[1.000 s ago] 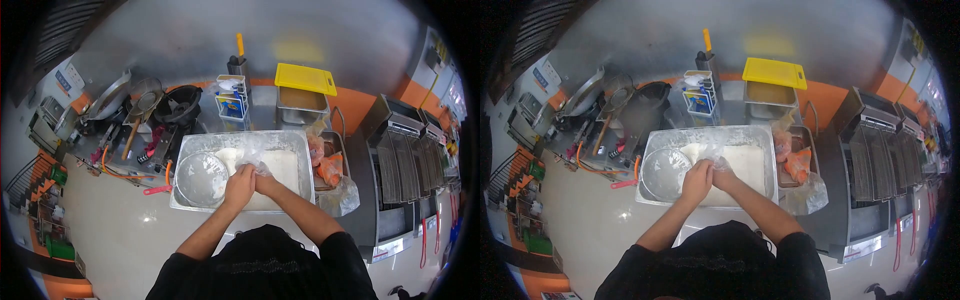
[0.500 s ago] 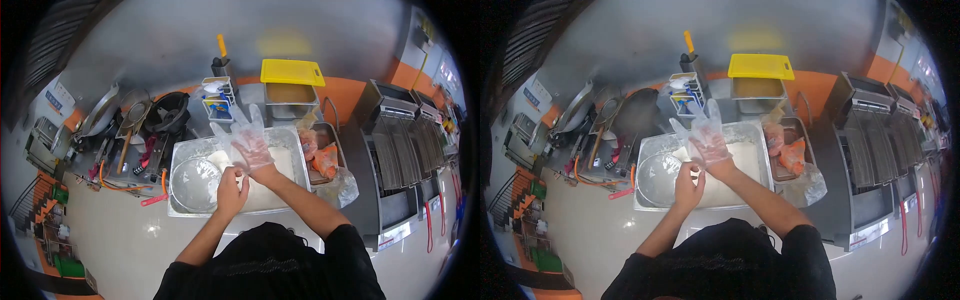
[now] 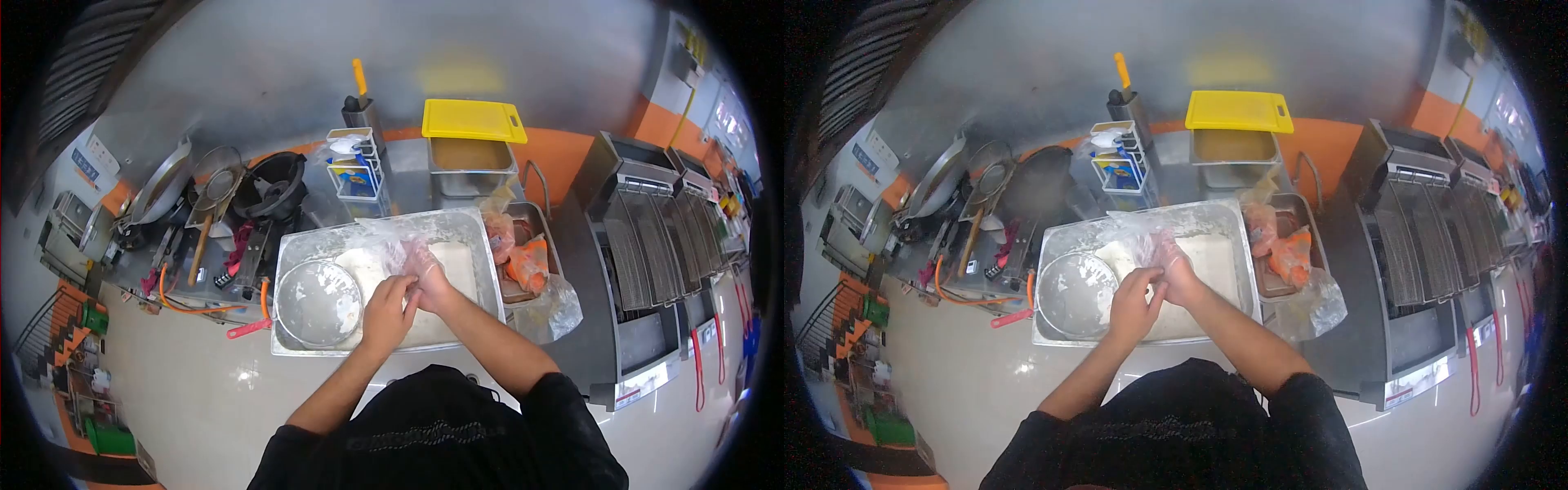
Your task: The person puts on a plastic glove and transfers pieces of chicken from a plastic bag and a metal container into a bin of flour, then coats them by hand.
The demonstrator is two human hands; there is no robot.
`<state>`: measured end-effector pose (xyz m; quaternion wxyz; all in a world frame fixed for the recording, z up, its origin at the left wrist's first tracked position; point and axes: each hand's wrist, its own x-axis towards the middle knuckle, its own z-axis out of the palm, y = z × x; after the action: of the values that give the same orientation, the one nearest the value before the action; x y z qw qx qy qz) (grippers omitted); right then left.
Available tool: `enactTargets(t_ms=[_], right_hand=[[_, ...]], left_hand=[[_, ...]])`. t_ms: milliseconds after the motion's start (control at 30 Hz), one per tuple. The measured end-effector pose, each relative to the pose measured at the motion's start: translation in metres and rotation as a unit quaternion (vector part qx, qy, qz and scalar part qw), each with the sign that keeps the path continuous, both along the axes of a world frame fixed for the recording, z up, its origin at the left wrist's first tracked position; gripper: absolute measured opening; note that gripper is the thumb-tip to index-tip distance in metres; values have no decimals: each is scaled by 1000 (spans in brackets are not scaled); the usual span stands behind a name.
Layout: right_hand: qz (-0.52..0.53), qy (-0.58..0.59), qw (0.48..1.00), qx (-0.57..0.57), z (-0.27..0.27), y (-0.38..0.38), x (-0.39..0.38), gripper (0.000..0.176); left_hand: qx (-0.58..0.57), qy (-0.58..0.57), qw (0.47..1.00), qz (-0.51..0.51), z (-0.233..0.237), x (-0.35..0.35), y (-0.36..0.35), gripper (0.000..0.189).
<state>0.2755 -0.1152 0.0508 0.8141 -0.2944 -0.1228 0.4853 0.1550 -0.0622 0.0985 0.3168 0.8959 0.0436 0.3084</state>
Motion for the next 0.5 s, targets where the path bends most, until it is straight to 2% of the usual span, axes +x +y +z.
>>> enactTargets(t_ms=[67,133,167,233,267,333,367,433,500], right_hand=[[32,-15,999,32,-2,-1,-1,53],[-77,-2,997,-2,-1,3,-7,46],[-80,-2,997,-1,1,3,-7,46],[-154,-19,987,35,3,1,-8,43],[-159,-18,986,36,2,1,-7,43],[-200,-37,979,-7,-1,0,-5,57],[-207,-35,978,-7,0,0,-2,57],[-83,31,996,3,1,-2,7,80],[-68,-11,997,17,-15,3,10,86]], left_hand=[[19,22,1000,-9,-2,3,4,11],[-18,34,999,-17,-2,5,4,9],[-56,49,997,-25,-2,6,3,8],[-54,60,996,-32,-2,4,-1,8],[-55,70,995,-36,-2,3,-2,9],[-57,70,994,-53,-4,1,-7,8],[-61,68,994,-66,-5,2,-9,8],[-50,74,992,-86,-1,2,-14,8],[-39,81,990,-104,2,0,-22,8]])
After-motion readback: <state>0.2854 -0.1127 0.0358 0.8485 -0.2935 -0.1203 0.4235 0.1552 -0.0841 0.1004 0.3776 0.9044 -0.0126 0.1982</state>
